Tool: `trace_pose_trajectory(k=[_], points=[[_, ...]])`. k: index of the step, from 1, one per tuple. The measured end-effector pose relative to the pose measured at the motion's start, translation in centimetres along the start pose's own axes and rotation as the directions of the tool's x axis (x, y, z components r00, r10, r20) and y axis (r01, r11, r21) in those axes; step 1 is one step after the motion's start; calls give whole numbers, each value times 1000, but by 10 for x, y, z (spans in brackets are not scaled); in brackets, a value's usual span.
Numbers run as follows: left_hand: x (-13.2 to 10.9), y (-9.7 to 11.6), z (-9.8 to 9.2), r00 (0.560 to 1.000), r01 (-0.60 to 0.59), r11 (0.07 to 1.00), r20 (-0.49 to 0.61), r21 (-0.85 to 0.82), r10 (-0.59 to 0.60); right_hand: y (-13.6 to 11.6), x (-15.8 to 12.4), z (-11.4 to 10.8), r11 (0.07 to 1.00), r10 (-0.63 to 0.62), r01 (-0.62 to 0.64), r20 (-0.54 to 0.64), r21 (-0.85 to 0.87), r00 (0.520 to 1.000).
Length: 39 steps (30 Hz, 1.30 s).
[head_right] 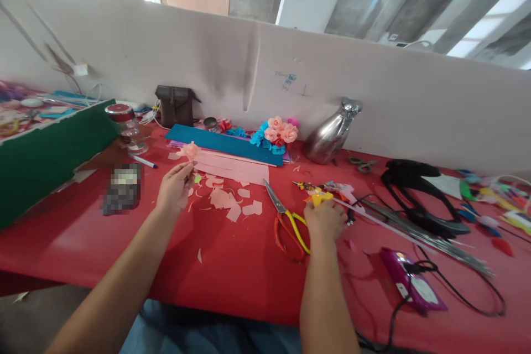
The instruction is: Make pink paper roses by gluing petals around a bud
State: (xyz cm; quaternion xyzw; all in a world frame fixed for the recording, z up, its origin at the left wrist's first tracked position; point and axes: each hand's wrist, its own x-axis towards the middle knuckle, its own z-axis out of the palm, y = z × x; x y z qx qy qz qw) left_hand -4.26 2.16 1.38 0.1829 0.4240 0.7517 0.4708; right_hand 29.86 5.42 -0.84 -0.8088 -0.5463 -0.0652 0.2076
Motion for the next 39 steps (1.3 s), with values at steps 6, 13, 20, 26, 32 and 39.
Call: trace_pose_trajectory(k=[6, 13, 20, 26, 32, 39], points=[[10, -2, -15, 999, 27, 997, 34, -71, -24, -61, -21, -14, 938, -333, 330, 15, 107, 943], [19, 12, -23, 997, -79, 985, -13, -156, 78, -113, -54, -13, 714, -695, 580, 295, 392, 656], [18, 11, -22, 973, -222, 975, -67, -23, 220, -118, -82, -1, 733, -680, 640, 225, 231, 698], [0, 4, -7, 989, -25, 1000, 143, -13, 27, -118, -86, 5, 764, -603, 442, 276, 471, 748], [-12, -18, 1, 929, 158, 956, 292, 246, -229, -121, -77, -11, 533, -513, 47, 279, 845, 812], [-23, -27, 9, 911, 126, 921, 325, 369, -255, -147, -80, -28, 407, -474, -55, 262, 912, 841]])
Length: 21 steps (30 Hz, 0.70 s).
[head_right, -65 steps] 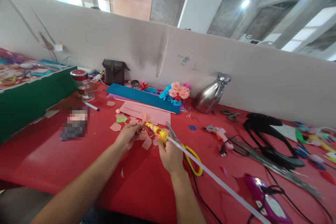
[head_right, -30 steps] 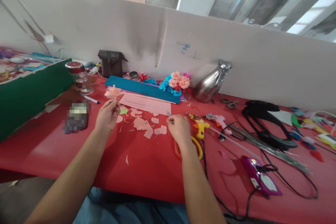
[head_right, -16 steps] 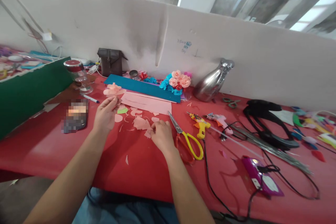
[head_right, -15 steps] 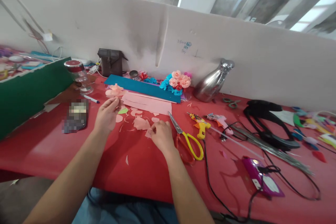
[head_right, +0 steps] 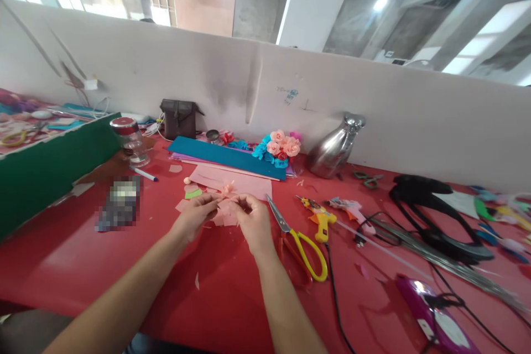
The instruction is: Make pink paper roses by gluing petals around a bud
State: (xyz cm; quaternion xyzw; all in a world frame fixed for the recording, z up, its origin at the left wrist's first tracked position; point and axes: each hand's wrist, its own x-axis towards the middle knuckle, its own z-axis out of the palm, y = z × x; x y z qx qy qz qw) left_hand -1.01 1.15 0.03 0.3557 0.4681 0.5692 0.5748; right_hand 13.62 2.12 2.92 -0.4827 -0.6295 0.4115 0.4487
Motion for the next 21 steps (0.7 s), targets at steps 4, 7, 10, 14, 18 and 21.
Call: trace_pose_trajectory(k=[4, 7, 10, 14, 18, 21], points=[[-4, 2, 5, 998, 50, 997, 36, 52, -52, 2, -1, 5, 992, -61, 52, -81, -112, 995], [-6, 3, 7, 994, 67, 995, 77, 73, -73, 6, -4, 4, 973, -138, 106, -149, -204, 979], [-6, 1, 7, 992, 71, 994, 97, 80, -79, 8, -6, 4, 946, -228, 173, -184, -276, 956], [-4, -3, 5, 991, 61, 995, 115, 77, -70, 9, -8, 5, 855, -419, 321, -178, -407, 890], [-4, -4, 6, 989, 84, 995, 120, 49, -90, 10, -11, 5, 643, -642, 473, -88, -602, 761], [-5, -4, 7, 985, 96, 995, 139, 27, -99, 11, -12, 4, 550, -703, 505, -43, -665, 710]])
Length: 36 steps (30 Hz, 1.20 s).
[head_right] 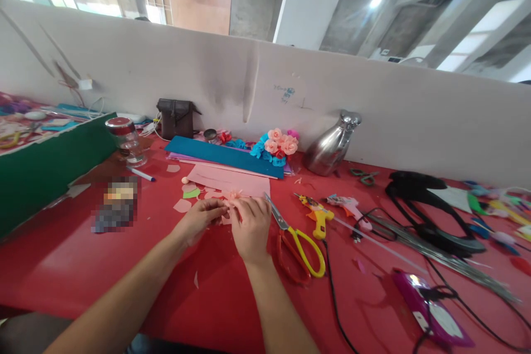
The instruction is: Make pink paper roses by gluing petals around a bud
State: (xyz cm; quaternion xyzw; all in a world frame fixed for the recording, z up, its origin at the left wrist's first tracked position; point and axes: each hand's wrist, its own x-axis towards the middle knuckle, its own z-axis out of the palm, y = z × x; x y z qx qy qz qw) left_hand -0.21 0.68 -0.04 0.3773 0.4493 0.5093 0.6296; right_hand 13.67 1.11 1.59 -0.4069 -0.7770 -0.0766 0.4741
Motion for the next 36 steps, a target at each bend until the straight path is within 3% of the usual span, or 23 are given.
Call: trace_pose_trajectory(k=[11, 23, 29, 36], points=[[-2, 2, 0, 1000, 6, 1000, 26, 17, -6, 2, 0, 0, 999, 4, -5, -16, -37, 1000], [1, -4, -1, 998, -52, 997, 34, 64, 50, 2, 0, -2, 996, 69, -70, 20, 51, 997], [-2, -1, -1, 998, -57, 995, 14, 84, 56, 0, -1, -2, 997, 35, -38, 38, 68, 999], [-2, 3, -3, 989, -133, 989, 73, 62, 128, -4, -6, -10, 982, 33, -26, -35, 185, 999]])
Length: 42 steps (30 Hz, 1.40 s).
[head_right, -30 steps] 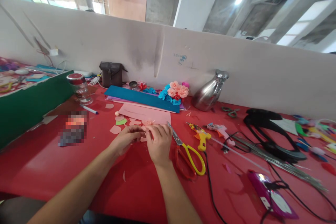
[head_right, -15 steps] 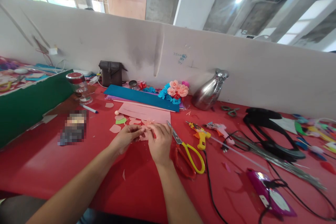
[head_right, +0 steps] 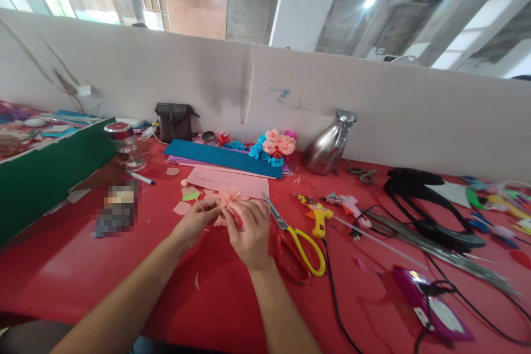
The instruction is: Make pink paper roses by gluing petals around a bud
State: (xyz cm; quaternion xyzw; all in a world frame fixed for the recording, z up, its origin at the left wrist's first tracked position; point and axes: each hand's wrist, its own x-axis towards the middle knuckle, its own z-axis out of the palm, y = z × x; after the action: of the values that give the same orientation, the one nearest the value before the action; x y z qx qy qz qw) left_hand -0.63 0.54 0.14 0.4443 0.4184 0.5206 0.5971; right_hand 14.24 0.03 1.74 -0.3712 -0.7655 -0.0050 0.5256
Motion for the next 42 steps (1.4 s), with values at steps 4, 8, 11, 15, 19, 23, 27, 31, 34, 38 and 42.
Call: trace_pose_trajectory(k=[4, 8, 11, 15, 19, 23, 27, 31, 34, 38, 42], points=[[-1, 1, -1, 999, -43, 997, -20, -58, 42, 4, -2, -1, 914, 377, -342, -140, 220, 916], [-1, 0, -2, 999, -1, 976, -40, -219, -8, 6, 1, 9, 576, 641, -650, 221, 496, 735], [-1, -1, -1, 997, 46, 956, -44, -289, -61, 2, 2, 15, 355, 589, -721, 457, 595, 667], [0, -3, 1, 997, 64, 945, -15, -320, -73, -1, 1, 15, 304, 567, -698, 465, 649, 680], [1, -6, 3, 997, 73, 933, 27, -353, -68, -2, 1, 13, 334, 553, -690, 459, 642, 695], [0, -6, 6, 999, 43, 938, 9, -345, -43, -4, 3, 11, 378, 551, -686, 445, 621, 706], [1, -7, 7, 999, -20, 966, -49, -257, 8, -1, -1, 11, 496, 545, -663, 393, 561, 741], [3, -14, 5, 993, -87, 962, -99, -257, 63, 2, -8, 14, 600, 550, -636, 327, 486, 768], [4, -17, 5, 989, -112, 958, -126, -263, 81, 1, -9, 16, 627, 541, -612, 296, 482, 787], [3, -15, 9, 985, -145, 950, -134, -277, 111, -2, -7, 16, 631, 566, -624, 276, 462, 777], [0, -10, 11, 965, -182, 964, -221, -193, 138, -6, -7, 15, 637, 588, -639, 264, 431, 765]])
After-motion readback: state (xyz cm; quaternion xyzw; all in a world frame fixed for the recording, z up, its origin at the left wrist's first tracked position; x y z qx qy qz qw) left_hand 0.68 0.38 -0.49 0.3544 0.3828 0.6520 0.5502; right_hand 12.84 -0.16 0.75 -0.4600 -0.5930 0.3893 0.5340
